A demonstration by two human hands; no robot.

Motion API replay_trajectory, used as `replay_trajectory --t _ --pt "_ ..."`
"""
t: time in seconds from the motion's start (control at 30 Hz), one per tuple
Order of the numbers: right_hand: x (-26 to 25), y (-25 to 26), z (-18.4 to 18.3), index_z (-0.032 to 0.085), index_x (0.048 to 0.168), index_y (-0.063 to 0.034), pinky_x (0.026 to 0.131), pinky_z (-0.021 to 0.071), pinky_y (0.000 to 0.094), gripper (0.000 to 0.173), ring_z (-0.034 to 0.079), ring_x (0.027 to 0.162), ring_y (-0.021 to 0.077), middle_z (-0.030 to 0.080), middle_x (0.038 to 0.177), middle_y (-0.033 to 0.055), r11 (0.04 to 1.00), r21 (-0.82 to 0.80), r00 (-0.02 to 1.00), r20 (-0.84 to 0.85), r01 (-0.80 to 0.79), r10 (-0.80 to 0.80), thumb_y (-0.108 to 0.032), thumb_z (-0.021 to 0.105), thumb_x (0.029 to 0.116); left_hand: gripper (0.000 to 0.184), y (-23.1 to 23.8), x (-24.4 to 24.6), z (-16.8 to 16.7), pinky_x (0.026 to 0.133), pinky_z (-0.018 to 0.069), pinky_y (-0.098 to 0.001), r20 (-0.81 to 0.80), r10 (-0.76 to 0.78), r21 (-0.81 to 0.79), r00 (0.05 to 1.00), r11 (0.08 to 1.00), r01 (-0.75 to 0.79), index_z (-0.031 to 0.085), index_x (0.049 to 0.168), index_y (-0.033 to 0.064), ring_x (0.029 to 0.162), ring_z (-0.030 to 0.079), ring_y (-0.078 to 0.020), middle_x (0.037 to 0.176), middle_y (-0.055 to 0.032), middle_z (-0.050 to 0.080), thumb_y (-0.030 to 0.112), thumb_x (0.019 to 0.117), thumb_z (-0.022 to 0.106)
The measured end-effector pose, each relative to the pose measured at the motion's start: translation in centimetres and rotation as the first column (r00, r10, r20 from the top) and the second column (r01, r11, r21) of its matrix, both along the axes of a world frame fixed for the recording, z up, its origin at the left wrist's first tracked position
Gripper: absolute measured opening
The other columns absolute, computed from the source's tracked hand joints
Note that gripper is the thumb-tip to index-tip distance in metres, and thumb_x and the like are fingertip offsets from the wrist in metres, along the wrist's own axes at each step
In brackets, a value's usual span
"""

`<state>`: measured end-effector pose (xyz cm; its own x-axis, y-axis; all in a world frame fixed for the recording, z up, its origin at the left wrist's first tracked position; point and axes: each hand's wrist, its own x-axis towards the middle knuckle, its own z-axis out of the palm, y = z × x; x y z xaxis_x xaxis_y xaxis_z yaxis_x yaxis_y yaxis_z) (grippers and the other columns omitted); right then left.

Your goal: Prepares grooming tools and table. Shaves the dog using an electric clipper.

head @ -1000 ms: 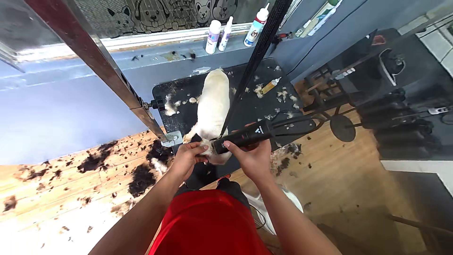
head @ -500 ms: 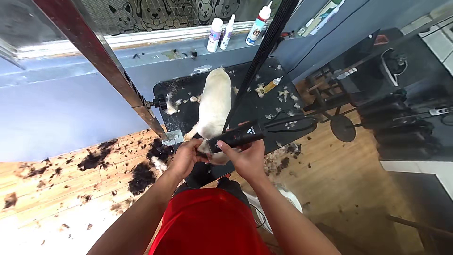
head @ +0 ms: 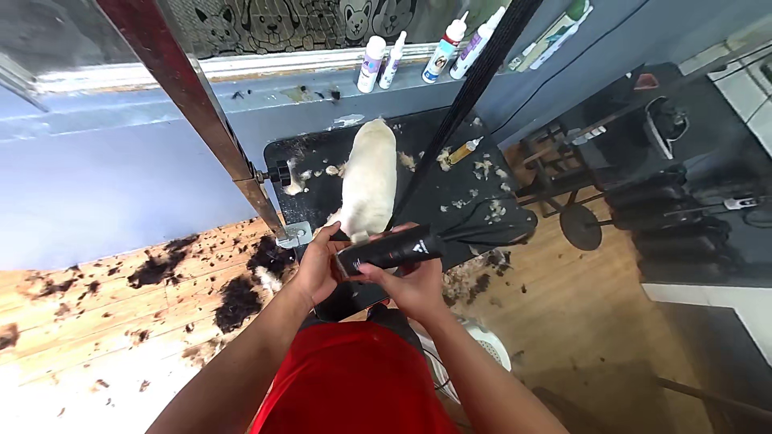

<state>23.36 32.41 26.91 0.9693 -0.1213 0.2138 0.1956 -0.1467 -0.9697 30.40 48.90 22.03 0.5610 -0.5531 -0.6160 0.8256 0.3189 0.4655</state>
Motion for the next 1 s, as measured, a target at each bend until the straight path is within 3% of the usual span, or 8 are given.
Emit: replay_trajectory --t 0.13,0.3,0.47,0.57,0.67,0.77,0.87,1.0 --pt "-1.7 -4.0 -0.1 0.050 0.139 -0.0154 0.092 0.0616 0.0482 0.072 0.071 0.107 0.0328 0.071 0.118 0.0166 0.905 0.337 0.957 -0.040 -0.258 0.288 -0.011 0.089 0.0785 0.033 0.8 0.2 -1.2 0.067 0.0601 -0.0332 0.287 -0.098 0.115 0.953 0.991 0.068 0.070 0.107 0.0048 0.076 0.071 -0.0163 0.089 -0.0089 0.074 0.033 0.1043 0.053" --pt "-3.8 -9.5 -1.6 0.054 0.138 -0.0112 0.084 0.0618 0.0441 0.063 0.072 0.096 0.0273 0.071 0.111 0.0165 0.841 0.538 0.975 -0.151 -0.056 0.162 -0.045 0.077 0.0895 0.021 0.4 0.3 -2.2 0.052 0.0510 -0.0258 0.519 -0.132 0.394 0.844 0.914 -0.099 0.072 0.101 0.0013 0.056 0.061 -0.0126 0.073 -0.0083 0.070 0.017 0.0895 0.080" --pt "-2.4 -13.8 -3.8 0.063 0.121 -0.0078 0.057 0.0598 0.0327 0.056 0.066 0.064 0.0150 0.067 0.083 0.0066 0.839 0.353 0.831 -0.523 0.414 -0.190 -0.057 0.041 0.1051 0.012 0.5 0.8 -0.2 0.056 0.0526 -0.0247 0.644 0.153 0.287 0.750 0.860 -0.422 0.075 0.099 0.0032 0.059 0.058 -0.0095 0.073 -0.0033 0.067 0.013 0.0977 0.068" --pt "-1.1 -16.5 -6.2 0.066 0.116 -0.0067 0.058 0.0582 0.0357 0.060 0.066 0.066 0.0172 0.069 0.084 0.0082 0.826 0.188 0.688 -0.664 0.532 -0.292 -0.062 0.047 0.1028 0.009 0.3 0.8 0.1 0.063 0.0586 -0.0269 0.802 0.231 0.189 0.552 0.778 -0.600 0.074 0.102 0.0031 0.065 0.065 -0.0119 0.079 -0.0035 0.070 0.008 0.0981 0.067" --pt "0.1 -19.8 -10.6 0.060 0.128 -0.0032 0.072 0.0592 0.0454 0.063 0.068 0.081 0.0242 0.070 0.097 0.0134 0.873 -0.024 0.569 -0.749 0.488 -0.339 -0.059 0.061 0.0976 0.025 0.0 -0.7 -0.7 0.093 0.0601 -0.0391 0.957 -0.145 0.278 0.252 0.713 -0.644 0.068 0.118 0.0017 0.105 0.069 -0.0187 0.116 -0.0071 0.071 0.005 0.0930 0.066" --pt "1.0 -22.9 -15.0 0.042 0.143 0.0003 0.089 0.0558 0.0603 0.082 0.067 0.106 0.0387 0.065 0.118 0.0253 0.896 -0.285 0.466 -0.776 0.341 -0.424 -0.044 0.081 0.0855 0.048 -1.8 -3.4 -2.3 0.107 0.0473 -0.0523 0.830 -0.553 0.429 0.067 0.556 -0.712 0.071 0.123 0.0132 0.131 0.053 -0.0294 0.136 -0.0099 0.061 0.038 0.0827 0.078" --pt "1.9 -25.0 -16.9 0.035 0.146 0.0027 0.092 0.0528 0.0647 0.085 0.065 0.112 0.0455 0.063 0.121 0.0302 0.868 -0.486 0.425 -0.769 0.097 -0.478 -0.041 0.079 0.0871 0.066 -4.7 -6.0 -4.4 0.112 0.0390 -0.0617 0.627 -0.775 0.524 0.078 0.345 -0.779 0.069 0.128 0.0237 0.141 0.041 -0.0410 0.147 -0.0170 0.051 0.058 0.0744 0.084" --pt "3.4 -26.1 -18.1 0.052 0.141 0.0019 0.093 0.0544 0.0638 0.068 0.062 0.116 0.0485 0.050 0.140 0.0334 0.779 -0.599 0.558 -0.716 -0.184 -0.418 -0.044 0.070 0.0944 0.033 -7.1 -7.2 -5.2 0.112 0.0345 -0.0666 0.501 -0.847 0.526 0.177 0.136 -0.840 0.077 0.116 0.0262 0.142 0.037 -0.0487 0.146 -0.0229 0.052 0.036 0.0856 0.072"
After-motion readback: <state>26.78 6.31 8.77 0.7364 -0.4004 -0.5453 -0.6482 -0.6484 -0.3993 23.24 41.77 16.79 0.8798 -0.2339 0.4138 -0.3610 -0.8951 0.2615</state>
